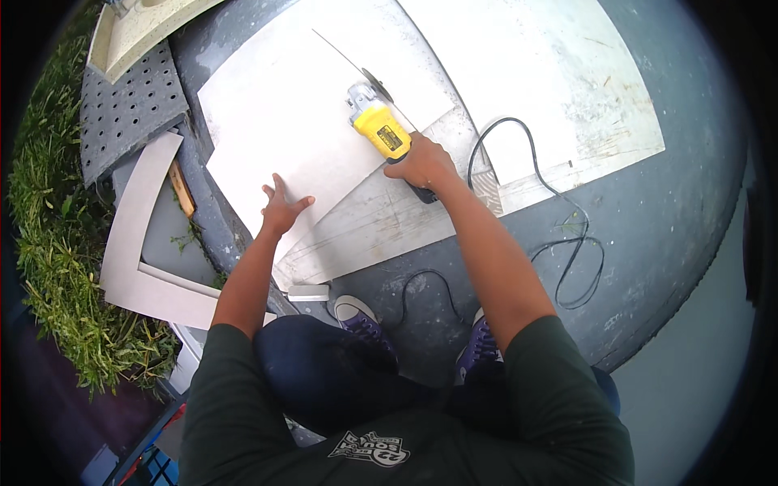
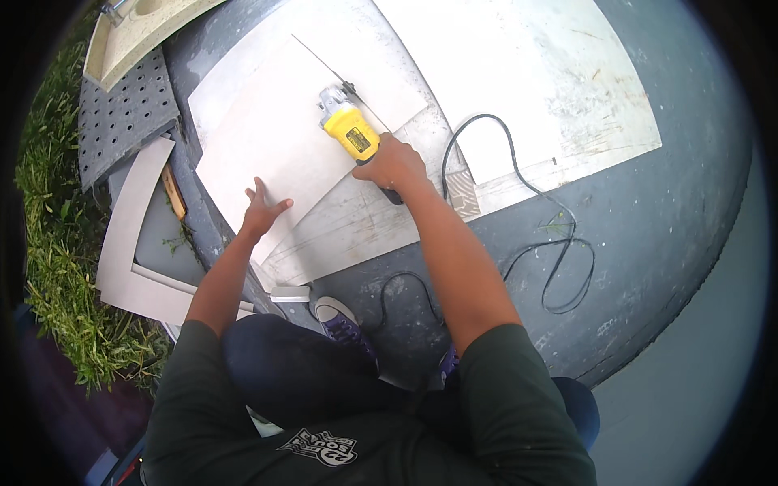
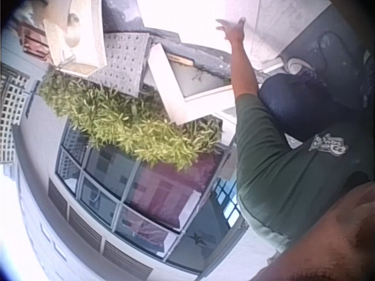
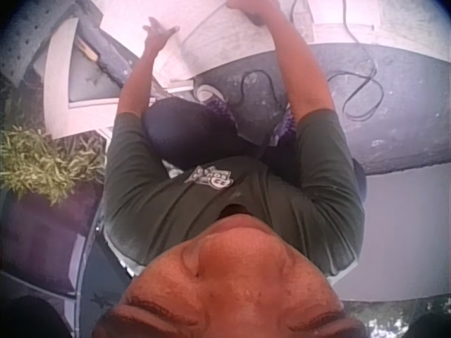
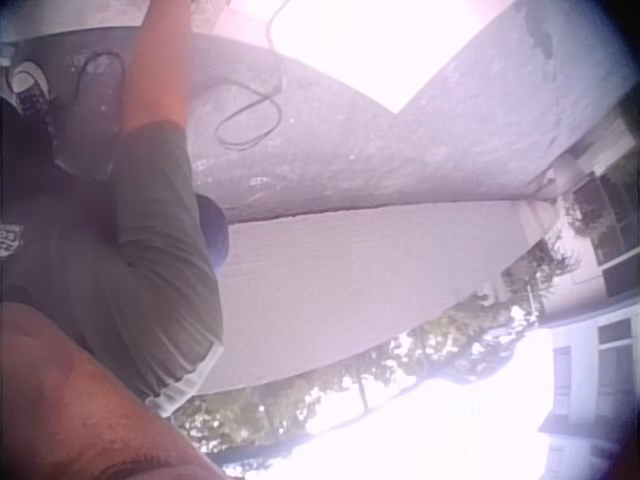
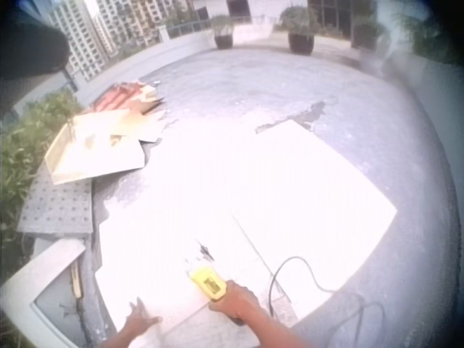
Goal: The person uses a power saw to cut a ceramic tile, carries it into a room, and positions it on the floor next to another person applying adhesive.
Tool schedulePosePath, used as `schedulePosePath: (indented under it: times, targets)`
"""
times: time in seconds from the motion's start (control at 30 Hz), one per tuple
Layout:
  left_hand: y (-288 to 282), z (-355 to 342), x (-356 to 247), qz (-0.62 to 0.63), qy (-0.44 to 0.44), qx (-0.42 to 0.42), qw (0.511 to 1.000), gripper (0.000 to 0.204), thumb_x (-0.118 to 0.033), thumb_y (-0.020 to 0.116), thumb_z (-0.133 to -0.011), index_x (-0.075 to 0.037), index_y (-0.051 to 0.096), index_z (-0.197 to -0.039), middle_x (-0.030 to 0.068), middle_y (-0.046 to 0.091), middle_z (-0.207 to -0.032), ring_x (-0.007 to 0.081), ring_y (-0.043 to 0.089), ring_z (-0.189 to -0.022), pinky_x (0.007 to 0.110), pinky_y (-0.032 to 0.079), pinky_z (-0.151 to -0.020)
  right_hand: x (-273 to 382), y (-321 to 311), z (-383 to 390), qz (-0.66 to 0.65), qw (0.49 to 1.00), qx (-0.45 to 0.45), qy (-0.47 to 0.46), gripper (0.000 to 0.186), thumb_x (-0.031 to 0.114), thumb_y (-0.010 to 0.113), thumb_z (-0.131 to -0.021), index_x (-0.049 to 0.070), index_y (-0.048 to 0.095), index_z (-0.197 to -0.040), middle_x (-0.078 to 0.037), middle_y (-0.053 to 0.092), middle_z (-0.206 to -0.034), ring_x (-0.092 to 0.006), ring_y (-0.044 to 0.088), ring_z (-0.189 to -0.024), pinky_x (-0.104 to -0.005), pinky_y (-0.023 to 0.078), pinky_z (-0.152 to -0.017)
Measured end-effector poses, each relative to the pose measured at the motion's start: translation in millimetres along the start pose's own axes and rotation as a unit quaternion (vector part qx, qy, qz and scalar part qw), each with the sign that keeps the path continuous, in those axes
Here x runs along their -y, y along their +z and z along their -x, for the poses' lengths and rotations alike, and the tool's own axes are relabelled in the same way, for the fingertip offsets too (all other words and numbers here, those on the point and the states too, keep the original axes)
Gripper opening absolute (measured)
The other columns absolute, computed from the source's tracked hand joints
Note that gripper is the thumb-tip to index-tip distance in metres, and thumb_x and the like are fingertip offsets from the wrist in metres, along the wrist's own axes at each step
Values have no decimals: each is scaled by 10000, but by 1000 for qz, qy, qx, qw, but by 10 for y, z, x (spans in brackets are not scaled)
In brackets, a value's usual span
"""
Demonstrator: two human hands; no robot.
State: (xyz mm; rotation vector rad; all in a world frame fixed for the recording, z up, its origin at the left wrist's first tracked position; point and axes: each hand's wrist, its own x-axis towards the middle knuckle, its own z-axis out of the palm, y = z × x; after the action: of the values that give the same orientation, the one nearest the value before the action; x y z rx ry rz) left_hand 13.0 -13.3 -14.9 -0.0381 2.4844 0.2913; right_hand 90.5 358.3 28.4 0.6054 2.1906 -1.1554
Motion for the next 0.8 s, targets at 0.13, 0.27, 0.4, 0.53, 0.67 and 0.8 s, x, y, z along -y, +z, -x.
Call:
schedulePosePath:
  times: [0.13, 0.27, 0.4, 0.53, 0.67, 0.8]
  targets:
    - [-48, 24, -77, -18, -25, 19, 999, 1331, -598, 811, -777, -61, -71, -1616, 426, -74, -1597, 469, 268, -1494, 409, 342, -1175, -57, 11, 56, 5, 1000, -3, 8, 799, 467, 801, -647, 21, 577, -1270, -223, 703, -1153, -370, 689, -1080, -423, 554, -925]
    - [-25, 6, -47, -11, -7, 4, 1000, 1376, -714, 768, -733, -46, -45, -1619, 410, -1, -1611, 489, 260, -1496, 650, 81, -1201, -175, 33, 127, 9, 1000, -10, 4, 761, 453, 809, -647, 42, 573, -1242, -209, 711, -1116, -364, 696, -1061, -429, 564, -900]
    - [-18, 21, -45, -14, -28, 14, 999, 1325, -598, 812, -775, -83, -69, -1621, 409, -65, -1609, 464, 271, -1495, 414, 345, -1174, -204, 38, 254, 12, 1000, -5, 7, 743, 445, 806, -647, 41, 571, -1224, -208, 712, -1103, -372, 699, -1045, -435, 566, -893]
    - [-30, 39, -23, -11, -20, 5, 1000, 1333, -644, 790, -762, -70, -50, -1623, 406, -26, -1612, 466, 265, -1499, 523, 212, -1192, -246, 24, 341, 12, 1000, 0, 16, 733, 436, 804, -645, 29, 570, -1208, -213, 715, -1085, -381, 704, -1021, -437, 570, -882]
    - [-41, 61, -127, -19, -25, 10, 999, 1300, -595, 800, -788, -92, -58, -1625, 401, -48, -1615, 466, 268, -1495, 422, 347, -1174, -264, 45, 272, 6, 1000, -13, 4, 735, 434, 802, -645, 24, 569, -1209, -219, 716, -1075, -383, 706, -1014, -436, 570, -883]
    - [-42, 61, -122, -21, -27, 12, 999, 1299, -592, 801, -788, -95, -58, -1626, 402, -54, -1614, 466, 257, -1500, 423, 345, -1175, -179, 67, 140, -2, 1000, -14, -1, 737, 438, 803, -645, 24, 571, -1209, -218, 715, -1080, -382, 705, -1018, -435, 569, -887]
